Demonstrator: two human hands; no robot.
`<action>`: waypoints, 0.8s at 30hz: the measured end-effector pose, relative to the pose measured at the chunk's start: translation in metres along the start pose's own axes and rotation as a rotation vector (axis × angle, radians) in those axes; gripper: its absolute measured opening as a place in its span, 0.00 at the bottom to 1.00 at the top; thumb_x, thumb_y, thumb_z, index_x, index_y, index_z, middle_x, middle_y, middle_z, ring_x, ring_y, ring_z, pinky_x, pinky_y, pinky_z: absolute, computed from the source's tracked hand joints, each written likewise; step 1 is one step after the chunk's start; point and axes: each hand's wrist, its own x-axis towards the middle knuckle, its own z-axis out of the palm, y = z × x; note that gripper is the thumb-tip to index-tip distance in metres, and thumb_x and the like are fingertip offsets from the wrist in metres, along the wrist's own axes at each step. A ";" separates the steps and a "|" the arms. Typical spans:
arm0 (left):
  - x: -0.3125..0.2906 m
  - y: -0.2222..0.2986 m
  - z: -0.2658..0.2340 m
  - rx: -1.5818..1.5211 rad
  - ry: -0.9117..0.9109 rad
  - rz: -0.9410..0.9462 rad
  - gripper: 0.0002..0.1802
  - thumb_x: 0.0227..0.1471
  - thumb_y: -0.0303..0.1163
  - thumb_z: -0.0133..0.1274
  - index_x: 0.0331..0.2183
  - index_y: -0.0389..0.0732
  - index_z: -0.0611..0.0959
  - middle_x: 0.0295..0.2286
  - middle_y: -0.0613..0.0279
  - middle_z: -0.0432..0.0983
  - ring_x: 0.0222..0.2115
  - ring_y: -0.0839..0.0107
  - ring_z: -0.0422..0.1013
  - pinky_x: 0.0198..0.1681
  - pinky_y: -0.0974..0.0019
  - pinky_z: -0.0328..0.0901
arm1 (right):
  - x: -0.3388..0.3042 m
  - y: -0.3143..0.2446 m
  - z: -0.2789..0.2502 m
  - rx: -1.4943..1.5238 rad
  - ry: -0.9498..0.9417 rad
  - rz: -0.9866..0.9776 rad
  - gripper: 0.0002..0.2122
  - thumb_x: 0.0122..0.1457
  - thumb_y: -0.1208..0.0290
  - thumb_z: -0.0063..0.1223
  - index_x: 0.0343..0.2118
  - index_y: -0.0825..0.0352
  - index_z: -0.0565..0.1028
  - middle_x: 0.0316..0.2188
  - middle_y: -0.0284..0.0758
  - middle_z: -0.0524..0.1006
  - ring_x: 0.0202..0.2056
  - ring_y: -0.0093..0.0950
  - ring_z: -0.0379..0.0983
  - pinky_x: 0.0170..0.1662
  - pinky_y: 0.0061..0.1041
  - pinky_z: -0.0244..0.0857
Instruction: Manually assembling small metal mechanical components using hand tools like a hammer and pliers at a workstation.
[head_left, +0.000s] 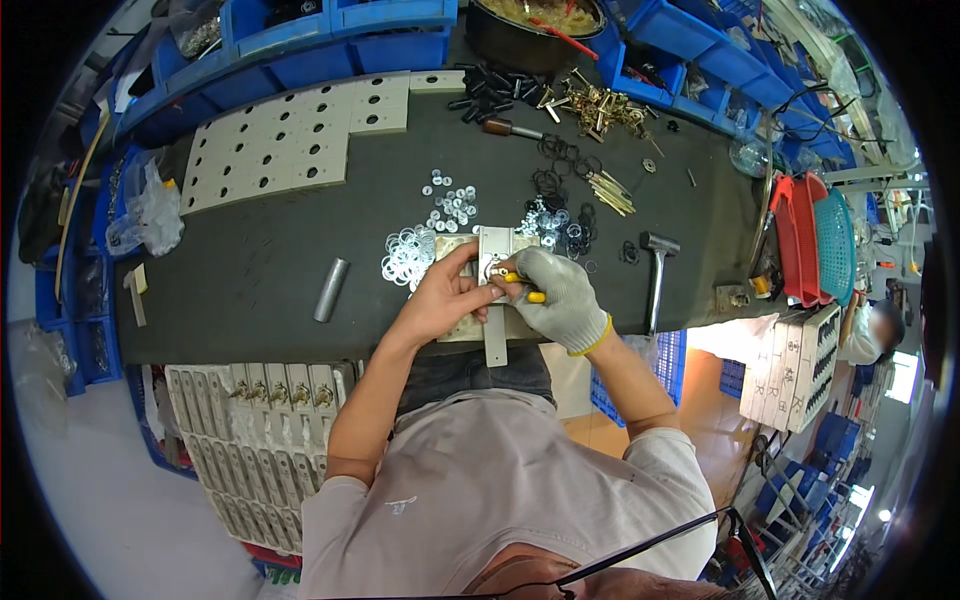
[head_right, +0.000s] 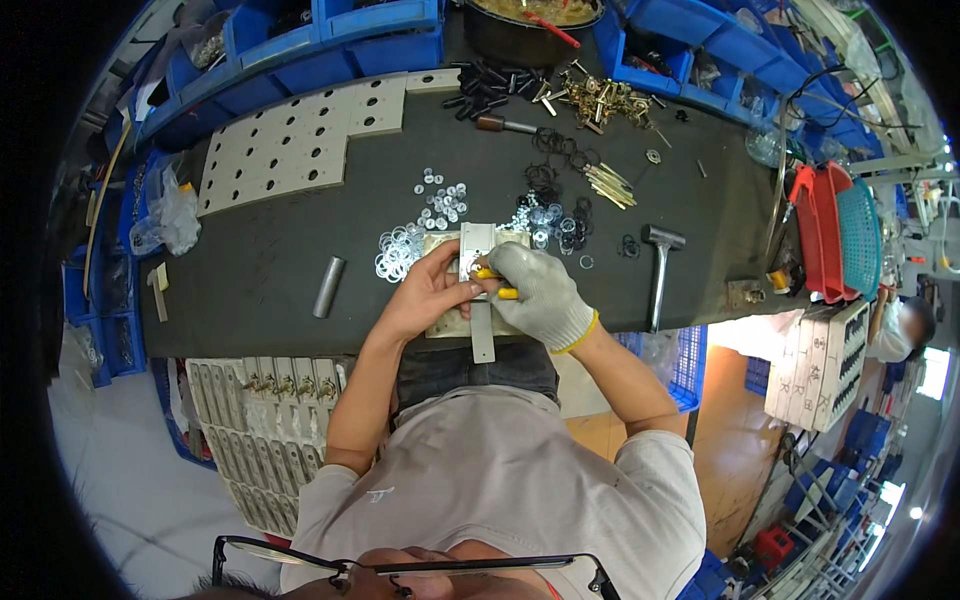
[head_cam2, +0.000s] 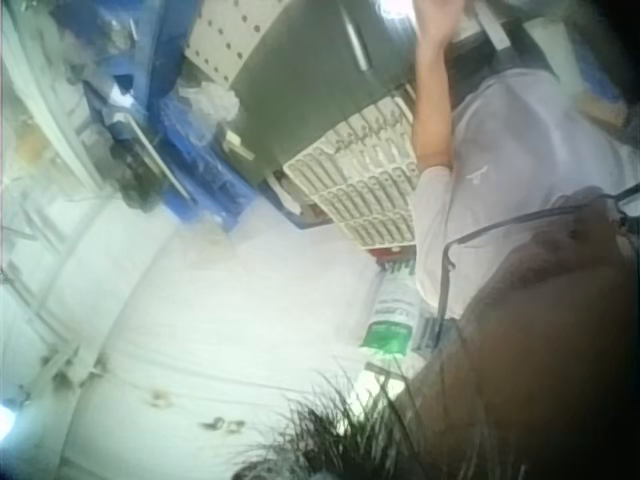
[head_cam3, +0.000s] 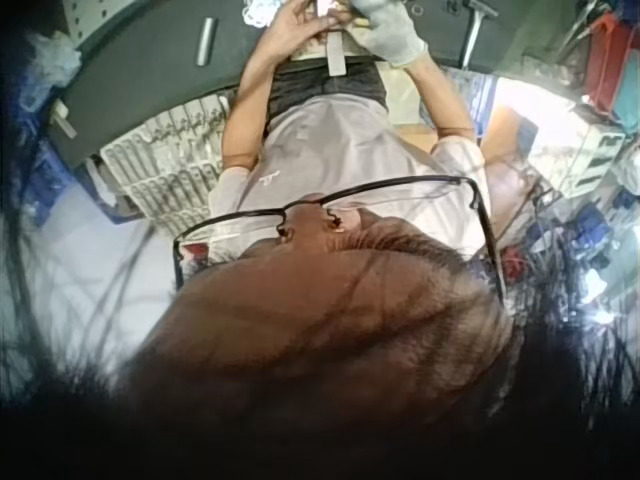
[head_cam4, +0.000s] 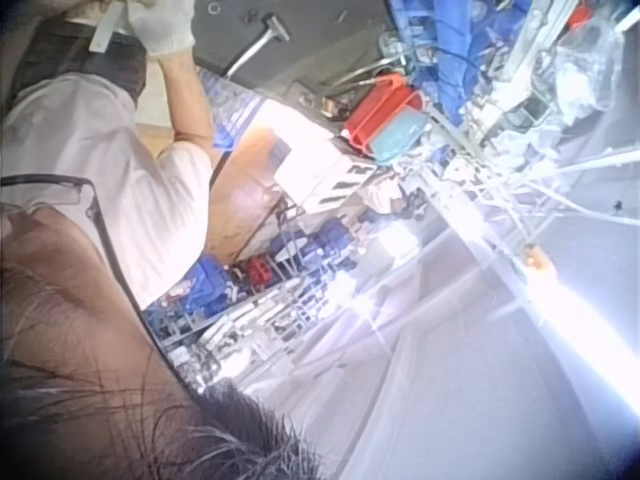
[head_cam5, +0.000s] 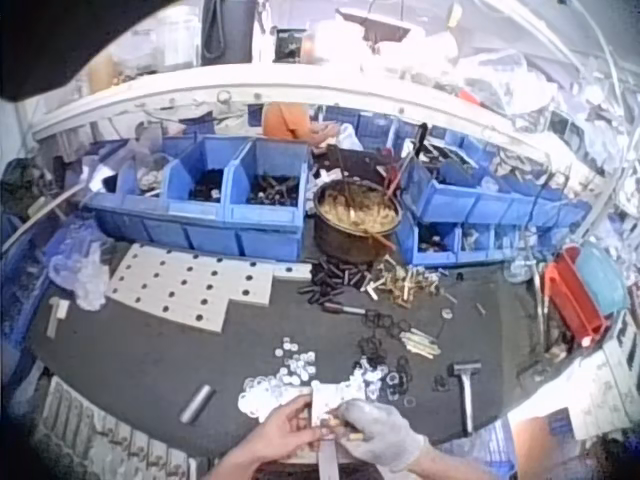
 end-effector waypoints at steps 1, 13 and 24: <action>-0.001 -0.001 0.000 -0.008 -0.003 -0.001 0.33 0.58 0.19 0.58 0.62 0.31 0.66 0.45 0.57 0.78 0.35 0.76 0.78 0.31 0.72 0.74 | 0.001 0.001 -0.003 0.007 -0.027 -0.036 0.08 0.57 0.74 0.62 0.39 0.65 0.78 0.33 0.39 0.81 0.36 0.43 0.80 0.38 0.38 0.74; 0.000 0.005 0.004 0.009 0.013 -0.025 0.33 0.59 0.23 0.61 0.62 0.34 0.67 0.40 0.60 0.80 0.32 0.79 0.77 0.31 0.71 0.75 | 0.006 0.005 -0.006 0.005 -0.031 -0.116 0.08 0.56 0.76 0.62 0.39 0.65 0.78 0.34 0.39 0.80 0.37 0.43 0.79 0.39 0.37 0.74; -0.001 0.008 0.004 0.016 -0.001 -0.030 0.32 0.59 0.24 0.61 0.61 0.33 0.68 0.40 0.61 0.80 0.33 0.79 0.76 0.31 0.71 0.75 | 0.015 0.009 -0.018 0.052 -0.125 -0.164 0.12 0.53 0.80 0.60 0.41 0.66 0.78 0.35 0.42 0.79 0.38 0.44 0.78 0.41 0.38 0.74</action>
